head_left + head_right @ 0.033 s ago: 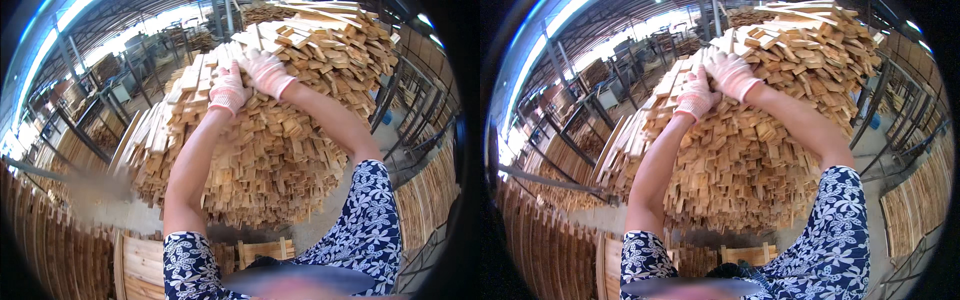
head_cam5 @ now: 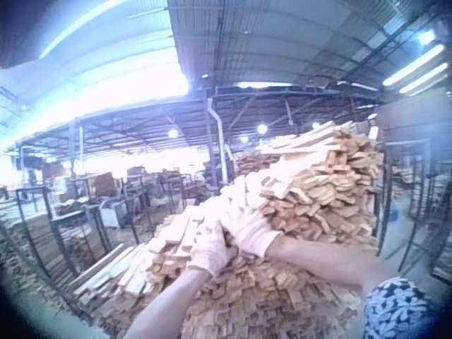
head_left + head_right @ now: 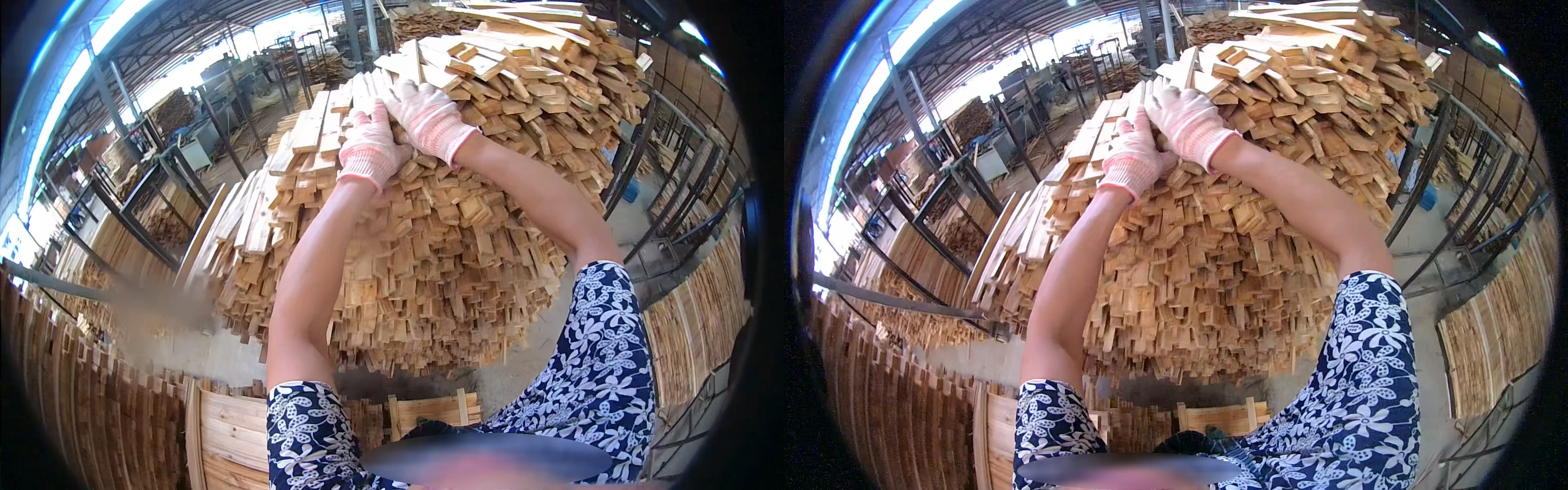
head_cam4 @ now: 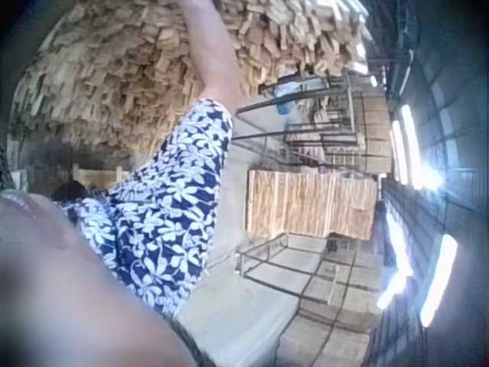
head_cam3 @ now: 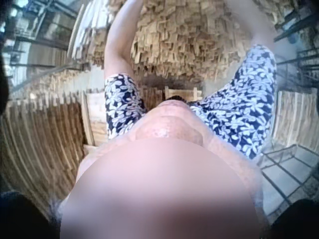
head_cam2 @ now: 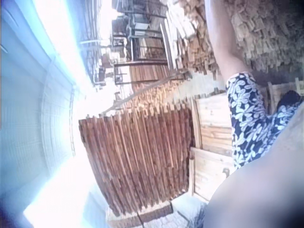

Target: The person repeatedly picks up bundles of light-colored wooden planks from a large pile and places them onto a metal rack. The person wears pink gloves and a floral shirt while organizing the wood in a warehouse setting.

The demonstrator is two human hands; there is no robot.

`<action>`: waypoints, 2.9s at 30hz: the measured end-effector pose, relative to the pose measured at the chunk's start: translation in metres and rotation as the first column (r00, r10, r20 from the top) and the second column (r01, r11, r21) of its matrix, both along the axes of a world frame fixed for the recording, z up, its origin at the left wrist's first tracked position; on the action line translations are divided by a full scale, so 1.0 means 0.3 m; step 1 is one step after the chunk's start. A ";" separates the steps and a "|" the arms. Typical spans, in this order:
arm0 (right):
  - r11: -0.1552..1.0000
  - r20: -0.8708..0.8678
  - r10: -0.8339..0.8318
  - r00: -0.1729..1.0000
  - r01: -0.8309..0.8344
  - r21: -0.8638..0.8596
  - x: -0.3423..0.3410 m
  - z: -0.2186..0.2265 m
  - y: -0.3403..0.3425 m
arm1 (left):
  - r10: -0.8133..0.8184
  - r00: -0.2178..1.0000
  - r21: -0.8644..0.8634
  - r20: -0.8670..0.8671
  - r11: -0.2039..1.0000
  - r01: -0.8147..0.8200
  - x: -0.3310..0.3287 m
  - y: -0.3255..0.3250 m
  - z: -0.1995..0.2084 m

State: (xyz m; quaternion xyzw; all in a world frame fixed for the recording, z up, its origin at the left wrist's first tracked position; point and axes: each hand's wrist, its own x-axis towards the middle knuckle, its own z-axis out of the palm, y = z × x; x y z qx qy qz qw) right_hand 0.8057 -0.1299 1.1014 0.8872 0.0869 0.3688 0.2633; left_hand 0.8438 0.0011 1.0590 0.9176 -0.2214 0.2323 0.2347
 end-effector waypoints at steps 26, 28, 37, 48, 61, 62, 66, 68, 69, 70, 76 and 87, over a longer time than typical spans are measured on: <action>0.914 0.364 0.350 0.863 -0.229 -0.335 -0.217 -0.106 0.023 | -0.098 0.950 -0.011 0.296 0.994 0.106 -0.276 0.130 -0.133; 0.903 0.344 0.378 0.859 -0.260 -0.342 -0.228 -0.101 0.033 | -0.066 0.974 0.037 0.218 0.998 0.059 -0.285 0.142 -0.121; 0.934 0.297 0.332 0.895 -0.267 -0.239 -0.481 -0.129 0.132 | -0.156 0.950 -0.038 0.271 0.984 0.172 -0.510 0.263 -0.130; 0.377 -0.347 0.246 0.905 0.241 0.894 -0.634 0.188 -0.298 | -0.723 0.648 -0.970 -0.241 0.153 -0.190 -0.361 0.448 -0.101; -0.514 0.168 0.657 0.735 0.274 0.813 -0.501 -0.011 0.197 | -0.937 0.345 -0.997 -0.054 0.035 -0.063 -0.348 0.416 -0.141; -0.600 0.168 0.749 0.641 0.548 0.583 -0.581 -0.004 0.192 | -0.917 0.376 -0.990 -0.133 0.138 -0.012 -0.430 0.434 -0.140; -0.544 0.326 0.718 0.615 0.205 0.814 -0.711 -0.102 0.204 | -0.784 0.592 -0.966 -0.185 0.256 0.036 -0.565 0.475 -0.152; -0.475 0.362 0.808 0.464 0.151 0.867 -0.724 -0.108 0.143 | -0.859 0.484 -0.981 -0.166 0.194 0.007 -0.613 0.513 -0.083; -0.506 0.344 0.782 0.521 0.206 0.838 -0.685 -0.132 0.112 | -0.921 0.353 -0.984 -0.165 0.128 -0.126 -0.637 0.516 -0.029; -0.536 0.323 0.754 0.571 0.252 0.805 -0.608 -0.155 0.085 | -0.901 0.387 -0.981 -0.195 0.183 -0.068 -0.554 0.483 -0.052; -0.645 0.426 0.673 0.605 0.198 0.738 -0.520 -0.177 0.212 | -0.847 0.439 -0.873 -0.298 0.429 0.234 -0.343 0.518 -0.176; -0.695 0.375 0.686 0.624 0.408 0.592 -0.698 -0.433 0.346 | -0.827 0.418 -0.911 -0.377 0.248 -0.330 -0.865 0.688 -0.324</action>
